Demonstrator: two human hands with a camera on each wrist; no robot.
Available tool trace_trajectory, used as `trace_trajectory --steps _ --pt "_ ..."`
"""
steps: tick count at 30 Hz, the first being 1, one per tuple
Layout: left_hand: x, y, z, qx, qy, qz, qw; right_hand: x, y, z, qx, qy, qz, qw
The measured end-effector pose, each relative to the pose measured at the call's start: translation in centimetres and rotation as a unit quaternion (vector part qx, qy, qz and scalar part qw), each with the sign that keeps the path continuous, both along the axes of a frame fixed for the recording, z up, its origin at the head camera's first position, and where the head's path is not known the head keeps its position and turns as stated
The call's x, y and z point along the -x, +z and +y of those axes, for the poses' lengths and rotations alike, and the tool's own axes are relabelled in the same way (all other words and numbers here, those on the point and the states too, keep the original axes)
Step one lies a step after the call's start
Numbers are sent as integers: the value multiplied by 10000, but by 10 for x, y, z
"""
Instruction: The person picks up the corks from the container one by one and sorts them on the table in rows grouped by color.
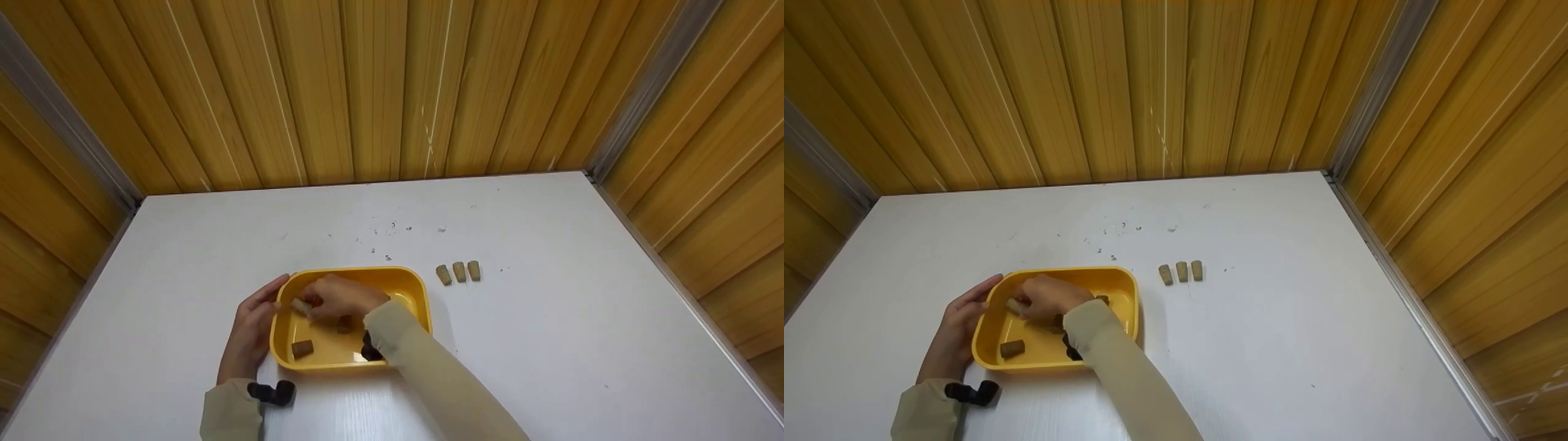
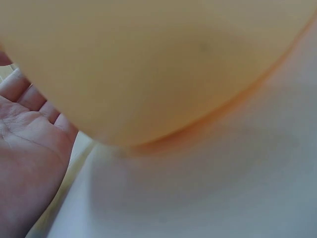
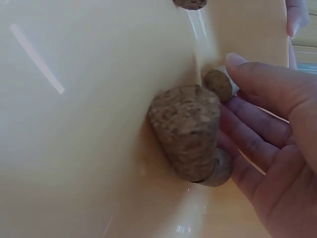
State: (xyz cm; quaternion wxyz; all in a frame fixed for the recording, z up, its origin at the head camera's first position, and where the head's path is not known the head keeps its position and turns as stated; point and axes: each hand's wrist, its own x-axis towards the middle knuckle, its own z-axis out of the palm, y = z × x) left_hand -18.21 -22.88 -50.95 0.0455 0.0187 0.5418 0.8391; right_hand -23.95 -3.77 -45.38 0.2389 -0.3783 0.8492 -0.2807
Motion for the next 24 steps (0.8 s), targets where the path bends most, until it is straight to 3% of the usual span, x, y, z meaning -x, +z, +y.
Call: trace_trajectory --steps 5,15,24 --pt "0 0 0 -29 9 65 10000 -2 -2 1 285 -150 -309 9990" --pt "-1 -1 1 87 142 140 9998 0 -7 0 186 -130 -101 9997" --pt "0 -1 1 122 187 -17 9997 1 -4 2 245 -15 -308 9992"
